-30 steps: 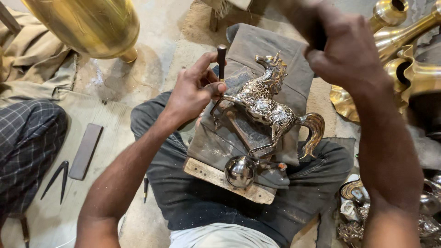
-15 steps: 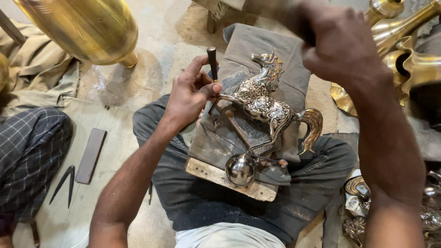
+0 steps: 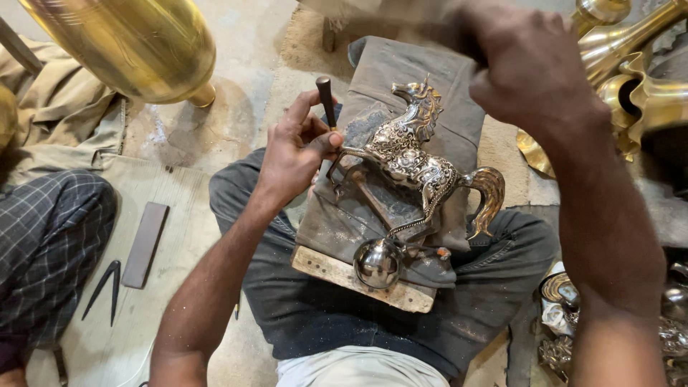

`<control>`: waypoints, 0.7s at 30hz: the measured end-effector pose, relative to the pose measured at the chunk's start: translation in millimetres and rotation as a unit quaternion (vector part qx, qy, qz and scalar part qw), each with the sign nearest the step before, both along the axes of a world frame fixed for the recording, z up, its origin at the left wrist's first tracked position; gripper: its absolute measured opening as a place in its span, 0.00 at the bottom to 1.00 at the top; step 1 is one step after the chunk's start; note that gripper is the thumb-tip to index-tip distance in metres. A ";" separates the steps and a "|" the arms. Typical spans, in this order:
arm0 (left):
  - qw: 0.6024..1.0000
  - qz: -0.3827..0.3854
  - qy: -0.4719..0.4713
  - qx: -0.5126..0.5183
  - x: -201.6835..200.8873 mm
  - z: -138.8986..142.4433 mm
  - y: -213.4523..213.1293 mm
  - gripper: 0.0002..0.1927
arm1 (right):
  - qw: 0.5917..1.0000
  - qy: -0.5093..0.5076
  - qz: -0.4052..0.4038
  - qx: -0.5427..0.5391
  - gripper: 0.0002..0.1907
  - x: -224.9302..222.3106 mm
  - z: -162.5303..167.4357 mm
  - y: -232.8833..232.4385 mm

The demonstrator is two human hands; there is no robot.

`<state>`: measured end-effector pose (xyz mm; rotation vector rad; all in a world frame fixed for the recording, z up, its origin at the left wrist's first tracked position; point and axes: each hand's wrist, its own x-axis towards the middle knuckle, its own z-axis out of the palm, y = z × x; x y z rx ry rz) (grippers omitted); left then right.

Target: The person sits on the floor with a brass horse figurine on a padded sandbag on their lap. They hold a punch against the figurine's surface and repeatedly strike the punch with a wooden mallet, repositioning the punch to work different spots and turning the figurine to reach other sides.

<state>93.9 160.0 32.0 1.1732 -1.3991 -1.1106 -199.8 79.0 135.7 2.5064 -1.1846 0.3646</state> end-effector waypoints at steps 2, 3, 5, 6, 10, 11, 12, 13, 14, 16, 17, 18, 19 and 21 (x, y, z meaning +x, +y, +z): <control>0.999 0.008 -0.026 -0.020 -0.1 -0.9 0.8 0.25 | 1.000 0.002 0.019 -0.014 0.22 1.0 -1.1 -1.2; 0.999 0.012 -0.038 -0.031 0.1 -1.2 0.9 0.25 | 0.999 -0.036 0.016 0.015 0.21 1.7 -1.1 -1.6; 1.000 0.006 -0.011 -0.022 0.9 -1.7 1.3 0.24 | 0.997 -0.059 0.005 0.050 0.19 3.0 -0.7 -2.0; 1.000 0.004 0.003 -0.016 1.1 -2.1 2.0 0.23 | 0.997 -0.045 -0.003 0.056 0.18 3.6 0.1 -1.7; 1.000 0.009 -0.012 -0.019 0.6 -3.0 1.5 0.22 | 0.994 -0.012 0.066 -0.089 0.22 6.6 3.5 0.1; 1.000 0.010 0.000 -0.019 0.0 -3.2 1.3 0.23 | 0.998 -0.024 0.038 -0.048 0.23 7.6 4.6 0.3; 1.000 0.012 0.013 -0.015 -0.7 -3.5 1.4 0.25 | 0.999 -0.035 0.011 -0.004 0.24 8.8 5.5 0.6; 1.000 0.008 0.016 -0.013 -0.7 -3.6 1.7 0.24 | 0.998 -0.045 -0.015 0.040 0.25 10.3 6.4 1.2; 1.000 0.005 0.019 -0.012 -0.4 -3.6 1.7 0.24 | 1.000 -0.010 -0.003 0.003 0.24 11.6 7.2 1.6; 1.000 0.007 0.014 -0.007 0.2 -3.6 2.5 0.23 | 0.995 0.060 0.020 -0.073 0.21 13.8 9.2 3.0; 1.000 0.011 0.007 -0.003 0.4 -3.5 2.7 0.22 | 1.000 0.013 0.004 -0.025 0.20 14.4 10.6 3.3; 1.000 0.016 0.001 0.001 0.6 -3.5 2.9 0.21 | 0.999 -0.033 -0.012 0.024 0.19 14.9 11.7 3.8; 1.000 0.015 0.000 -0.004 0.9 -3.4 3.3 0.21 | 0.994 -0.078 -0.026 0.075 0.18 15.1 12.3 4.2; 1.000 0.014 -0.002 -0.010 1.4 -3.5 4.3 0.21 | 0.994 -0.066 -0.008 0.089 0.13 14.5 12.7 4.8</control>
